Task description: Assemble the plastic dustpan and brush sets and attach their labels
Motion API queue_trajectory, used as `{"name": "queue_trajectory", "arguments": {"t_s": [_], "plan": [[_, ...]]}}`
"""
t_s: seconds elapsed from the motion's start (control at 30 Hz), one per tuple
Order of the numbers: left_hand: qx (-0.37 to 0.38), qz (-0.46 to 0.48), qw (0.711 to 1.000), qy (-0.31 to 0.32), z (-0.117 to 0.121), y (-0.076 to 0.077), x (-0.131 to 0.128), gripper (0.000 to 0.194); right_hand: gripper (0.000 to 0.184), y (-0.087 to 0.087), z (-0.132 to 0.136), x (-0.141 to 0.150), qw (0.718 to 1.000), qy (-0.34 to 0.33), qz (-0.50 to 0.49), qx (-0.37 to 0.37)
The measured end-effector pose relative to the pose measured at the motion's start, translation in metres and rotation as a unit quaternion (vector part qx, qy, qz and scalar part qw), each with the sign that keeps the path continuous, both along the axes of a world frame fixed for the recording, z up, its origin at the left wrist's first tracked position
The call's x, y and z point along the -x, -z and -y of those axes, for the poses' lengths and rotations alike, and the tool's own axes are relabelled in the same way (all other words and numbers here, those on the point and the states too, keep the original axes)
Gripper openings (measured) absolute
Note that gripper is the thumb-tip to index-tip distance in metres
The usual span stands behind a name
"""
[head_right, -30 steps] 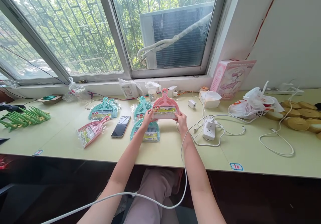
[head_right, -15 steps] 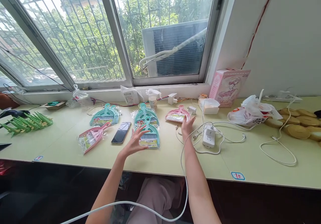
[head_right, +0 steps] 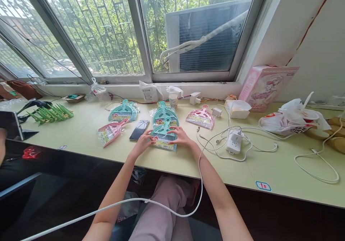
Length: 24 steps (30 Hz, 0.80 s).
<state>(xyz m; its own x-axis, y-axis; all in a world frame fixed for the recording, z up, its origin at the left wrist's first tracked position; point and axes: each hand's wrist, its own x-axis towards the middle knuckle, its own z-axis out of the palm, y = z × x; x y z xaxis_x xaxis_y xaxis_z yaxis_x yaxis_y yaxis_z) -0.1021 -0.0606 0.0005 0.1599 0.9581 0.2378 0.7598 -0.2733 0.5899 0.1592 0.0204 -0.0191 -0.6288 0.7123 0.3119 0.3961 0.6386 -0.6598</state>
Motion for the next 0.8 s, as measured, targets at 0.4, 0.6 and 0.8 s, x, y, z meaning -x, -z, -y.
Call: {"name": "queue_trajectory", "arguments": {"t_s": [0.4,0.6,0.8], "plan": [[0.013,0.035,0.997,-0.074,-0.007,0.014,-0.001,0.017,0.041,-0.005,0.0,-0.006,0.988,-0.103,0.031,0.106],[0.056,0.102,0.993,-0.03,-0.004,0.003,0.003,0.021,0.037,-0.009,0.001,-0.009,0.981,-0.1,-0.015,0.164],[-0.025,0.229,0.965,-0.123,0.004,-0.003,-0.006,0.023,0.045,-0.017,0.006,-0.012,0.968,-0.094,-0.111,0.203]]}}
